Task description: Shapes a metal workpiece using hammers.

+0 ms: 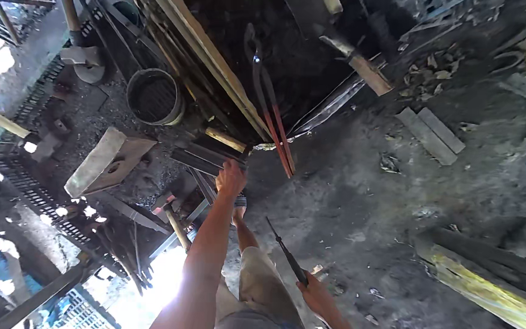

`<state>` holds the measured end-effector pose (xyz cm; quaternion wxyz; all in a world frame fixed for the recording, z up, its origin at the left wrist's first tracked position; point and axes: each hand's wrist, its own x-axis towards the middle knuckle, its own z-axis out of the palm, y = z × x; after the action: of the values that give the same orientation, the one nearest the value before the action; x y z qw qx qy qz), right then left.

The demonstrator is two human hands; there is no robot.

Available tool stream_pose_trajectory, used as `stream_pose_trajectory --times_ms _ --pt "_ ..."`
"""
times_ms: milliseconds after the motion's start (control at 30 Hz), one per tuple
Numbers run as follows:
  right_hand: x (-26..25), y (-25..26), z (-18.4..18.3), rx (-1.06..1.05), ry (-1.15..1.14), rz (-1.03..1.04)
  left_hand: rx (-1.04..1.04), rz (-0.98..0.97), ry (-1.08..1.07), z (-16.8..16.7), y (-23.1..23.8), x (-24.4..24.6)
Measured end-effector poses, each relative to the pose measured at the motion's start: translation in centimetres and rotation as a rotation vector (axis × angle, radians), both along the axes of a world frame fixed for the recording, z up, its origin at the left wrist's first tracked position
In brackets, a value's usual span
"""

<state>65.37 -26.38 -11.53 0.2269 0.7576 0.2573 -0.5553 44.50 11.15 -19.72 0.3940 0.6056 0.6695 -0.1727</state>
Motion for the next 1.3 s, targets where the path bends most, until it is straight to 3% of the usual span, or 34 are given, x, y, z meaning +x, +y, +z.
stream_pose_trajectory --times_ms 167,300,367,467,600,667,733,833,933,1067,1300 --pt "1.2 2.0 0.1 -0.025 0.009 0.047 -0.043 -0.391 0.173 -2.0 1.0 4.2" --pt "1.5 4.1 0.9 0.023 0.023 0.044 -0.133 -0.614 0.251 0.1 1.7 5.2" --pt "1.6 5.2 1.4 0.033 0.025 0.047 -0.136 -0.585 0.230 2.6 2.4 4.4" --pt "1.5 6.9 1.9 0.057 0.036 0.063 -0.037 -0.259 0.191 7.1 4.8 -0.8" --pt "1.5 8.1 2.1 0.078 0.061 0.091 0.276 0.453 0.044 12.3 5.7 -15.2" --pt "1.2 9.1 2.3 0.109 0.097 0.108 0.413 0.849 -0.158 16.5 3.2 -21.5" --pt "0.6 10.2 2.2 0.133 0.135 0.135 0.586 1.274 -0.415 21.3 -0.2 -24.5" --pt "-0.6 12.0 2.7 0.142 0.179 0.218 0.828 1.665 -0.593 24.8 -5.1 -27.6" --pt "-2.5 14.1 2.9 0.174 0.203 0.285 0.908 1.903 -0.866 23.8 -7.3 -29.3" --pt "-5.4 15.8 3.4 0.203 0.209 0.365 0.899 2.026 -1.225 18.4 -6.1 -29.3" --pt "-11.3 16.2 3.1 0.317 0.224 0.275 0.865 2.186 -1.314 5.4 -2.8 -28.7"
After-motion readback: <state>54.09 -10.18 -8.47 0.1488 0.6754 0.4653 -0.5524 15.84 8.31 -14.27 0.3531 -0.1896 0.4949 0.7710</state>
